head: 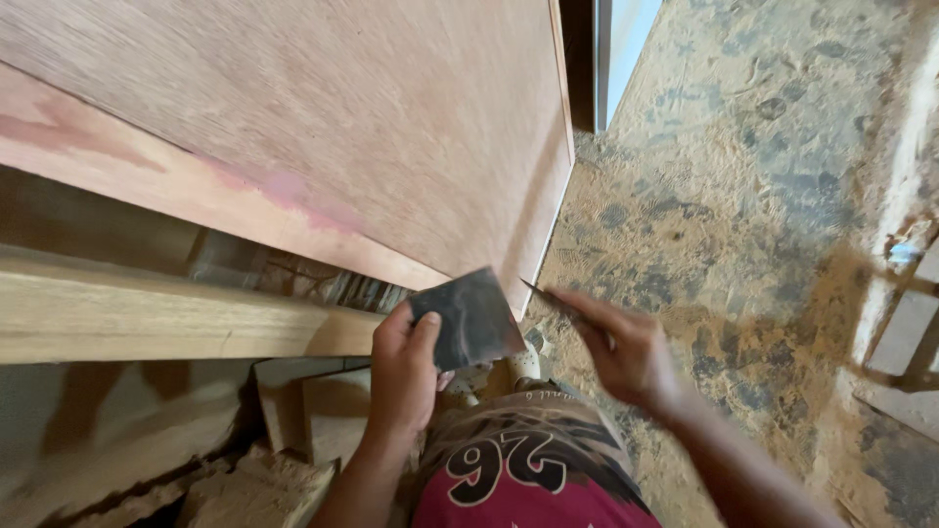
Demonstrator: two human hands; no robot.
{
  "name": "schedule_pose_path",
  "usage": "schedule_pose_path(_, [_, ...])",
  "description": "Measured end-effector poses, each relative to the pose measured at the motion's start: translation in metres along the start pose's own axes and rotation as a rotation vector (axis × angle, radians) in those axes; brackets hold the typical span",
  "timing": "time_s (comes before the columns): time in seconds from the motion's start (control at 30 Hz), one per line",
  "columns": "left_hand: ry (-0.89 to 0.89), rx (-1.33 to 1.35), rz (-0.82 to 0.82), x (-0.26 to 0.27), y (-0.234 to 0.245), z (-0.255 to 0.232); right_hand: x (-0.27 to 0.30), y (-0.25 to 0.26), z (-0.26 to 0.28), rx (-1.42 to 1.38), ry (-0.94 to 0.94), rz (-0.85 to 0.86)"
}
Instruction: The person sands the surface and edges of a large plywood board using pieces of sandpaper. They alternate between using their hands and a small sanding block to smooth different sections of the wood.
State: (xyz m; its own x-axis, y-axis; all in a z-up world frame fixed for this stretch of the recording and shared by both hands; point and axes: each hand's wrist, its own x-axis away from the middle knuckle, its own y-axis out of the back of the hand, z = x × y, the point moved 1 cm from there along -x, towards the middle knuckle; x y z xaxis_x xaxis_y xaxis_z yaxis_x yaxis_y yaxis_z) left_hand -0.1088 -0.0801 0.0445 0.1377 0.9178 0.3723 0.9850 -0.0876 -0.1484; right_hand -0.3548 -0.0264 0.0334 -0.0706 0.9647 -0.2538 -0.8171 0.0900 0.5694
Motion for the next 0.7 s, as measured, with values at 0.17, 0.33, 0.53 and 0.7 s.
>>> schedule_pose_path(0.17, [-0.122,-0.328,0.126,0.008,-0.003,-0.017,-0.047,0.038,0.016,0.153,0.289,0.190])
schedule_pose_path(0.33, [-0.161,-0.425,0.136,0.008,-0.005,-0.021,-0.065,0.037,0.028,0.113,0.398,0.361])
schedule_pose_path(0.53, [0.084,-0.293,-0.058,0.001,0.003,-0.004,-0.048,0.020,0.020,0.040,0.595,0.415])
schedule_pose_path(0.7, [-0.004,-0.167,-0.235,0.008,0.027,0.023,-0.050,0.027,-0.005,-0.237,0.419,0.554])
